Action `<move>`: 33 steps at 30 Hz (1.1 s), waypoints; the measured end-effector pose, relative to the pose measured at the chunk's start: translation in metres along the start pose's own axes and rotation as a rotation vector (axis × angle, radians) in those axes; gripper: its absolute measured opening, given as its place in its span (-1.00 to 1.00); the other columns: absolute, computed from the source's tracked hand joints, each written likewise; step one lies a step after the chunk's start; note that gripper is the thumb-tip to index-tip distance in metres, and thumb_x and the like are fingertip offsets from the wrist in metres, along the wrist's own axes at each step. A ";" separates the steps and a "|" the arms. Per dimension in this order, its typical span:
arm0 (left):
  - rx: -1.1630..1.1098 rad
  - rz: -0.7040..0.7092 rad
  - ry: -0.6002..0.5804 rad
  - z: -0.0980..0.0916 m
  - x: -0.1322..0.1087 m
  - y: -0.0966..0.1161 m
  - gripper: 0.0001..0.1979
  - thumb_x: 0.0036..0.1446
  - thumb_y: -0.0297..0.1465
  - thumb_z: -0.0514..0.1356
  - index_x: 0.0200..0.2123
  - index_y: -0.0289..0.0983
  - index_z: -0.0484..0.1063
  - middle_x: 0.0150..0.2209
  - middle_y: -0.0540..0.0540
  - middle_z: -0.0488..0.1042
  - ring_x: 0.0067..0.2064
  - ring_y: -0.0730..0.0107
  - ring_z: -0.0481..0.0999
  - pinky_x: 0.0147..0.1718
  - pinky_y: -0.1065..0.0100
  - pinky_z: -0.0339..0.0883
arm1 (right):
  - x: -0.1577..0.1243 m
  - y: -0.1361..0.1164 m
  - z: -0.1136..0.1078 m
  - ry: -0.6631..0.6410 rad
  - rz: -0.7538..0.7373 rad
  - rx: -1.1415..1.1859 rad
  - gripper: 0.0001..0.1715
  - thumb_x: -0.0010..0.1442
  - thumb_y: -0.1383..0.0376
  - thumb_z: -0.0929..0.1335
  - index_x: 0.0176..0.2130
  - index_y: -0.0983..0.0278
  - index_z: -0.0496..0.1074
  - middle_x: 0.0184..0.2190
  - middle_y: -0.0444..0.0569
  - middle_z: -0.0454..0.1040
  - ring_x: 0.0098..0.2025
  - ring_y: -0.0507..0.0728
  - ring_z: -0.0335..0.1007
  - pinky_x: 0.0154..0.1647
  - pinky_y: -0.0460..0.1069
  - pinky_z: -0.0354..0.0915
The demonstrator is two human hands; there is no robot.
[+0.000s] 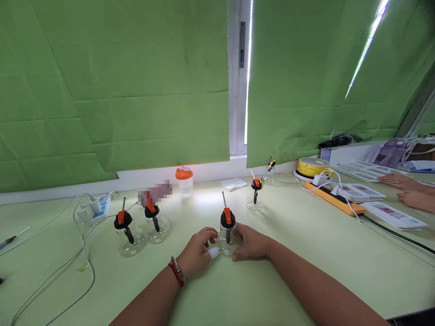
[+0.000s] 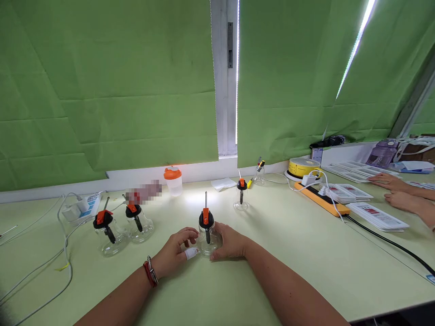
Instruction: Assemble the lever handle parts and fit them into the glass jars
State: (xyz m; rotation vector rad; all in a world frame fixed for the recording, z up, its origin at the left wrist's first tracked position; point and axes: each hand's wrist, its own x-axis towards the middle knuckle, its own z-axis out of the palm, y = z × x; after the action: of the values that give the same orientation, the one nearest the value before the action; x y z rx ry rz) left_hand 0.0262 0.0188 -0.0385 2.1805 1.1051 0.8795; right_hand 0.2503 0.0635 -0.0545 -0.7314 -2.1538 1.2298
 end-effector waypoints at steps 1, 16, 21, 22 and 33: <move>-0.001 0.001 -0.001 0.000 0.000 0.000 -0.77 0.02 -0.41 0.20 -0.19 -0.24 0.41 -0.14 -0.13 0.41 -0.27 0.36 0.40 -0.32 0.35 0.33 | 0.000 0.000 0.000 -0.007 -0.007 0.009 -0.18 -0.24 0.21 0.53 0.01 0.24 0.25 -0.09 0.00 0.36 -0.04 0.24 0.29 -0.02 0.12 0.23; -0.003 0.001 -0.010 -0.001 0.000 0.000 -0.77 0.01 -0.44 0.20 -0.19 -0.25 0.40 -0.14 -0.13 0.40 -0.29 0.39 0.38 -0.32 0.36 0.31 | 0.000 0.000 0.001 0.011 0.000 -0.031 -0.19 -0.25 0.20 0.53 0.00 0.24 0.27 -0.09 0.00 0.36 -0.05 0.25 0.29 -0.03 0.13 0.22; -0.015 0.002 -0.015 -0.001 0.000 -0.001 -0.75 0.00 -0.46 0.19 -0.18 -0.26 0.40 -0.14 -0.13 0.39 -0.27 0.38 0.38 -0.31 0.36 0.31 | 0.000 0.000 0.001 0.004 0.004 -0.023 -0.17 -0.24 0.19 0.53 0.02 0.23 0.25 -0.07 0.01 0.35 -0.04 0.26 0.28 -0.03 0.13 0.22; -0.018 0.001 -0.015 -0.001 0.000 -0.001 -0.75 0.00 -0.46 0.19 -0.18 -0.26 0.40 -0.14 -0.14 0.40 -0.27 0.38 0.38 -0.31 0.36 0.31 | 0.000 0.000 0.001 0.004 0.009 -0.019 -0.16 -0.25 0.19 0.53 0.02 0.24 0.25 -0.06 0.01 0.35 -0.04 0.26 0.29 -0.03 0.13 0.22; -0.073 -0.027 0.030 0.003 0.001 -0.005 -0.82 -0.03 -0.49 0.18 -0.28 -0.26 0.37 -0.16 -0.12 0.39 -0.28 0.38 0.35 -0.31 0.37 0.28 | 0.001 0.002 0.000 0.043 0.049 -0.063 -0.17 -0.30 0.19 0.54 -0.02 0.24 0.30 -0.10 0.00 0.37 -0.09 0.26 0.30 -0.08 0.12 0.25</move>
State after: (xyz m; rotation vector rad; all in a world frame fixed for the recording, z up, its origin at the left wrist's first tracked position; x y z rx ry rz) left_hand 0.0268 0.0214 -0.0439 2.0947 1.0963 0.9292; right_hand 0.2502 0.0650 -0.0561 -0.8349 -2.1593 1.1648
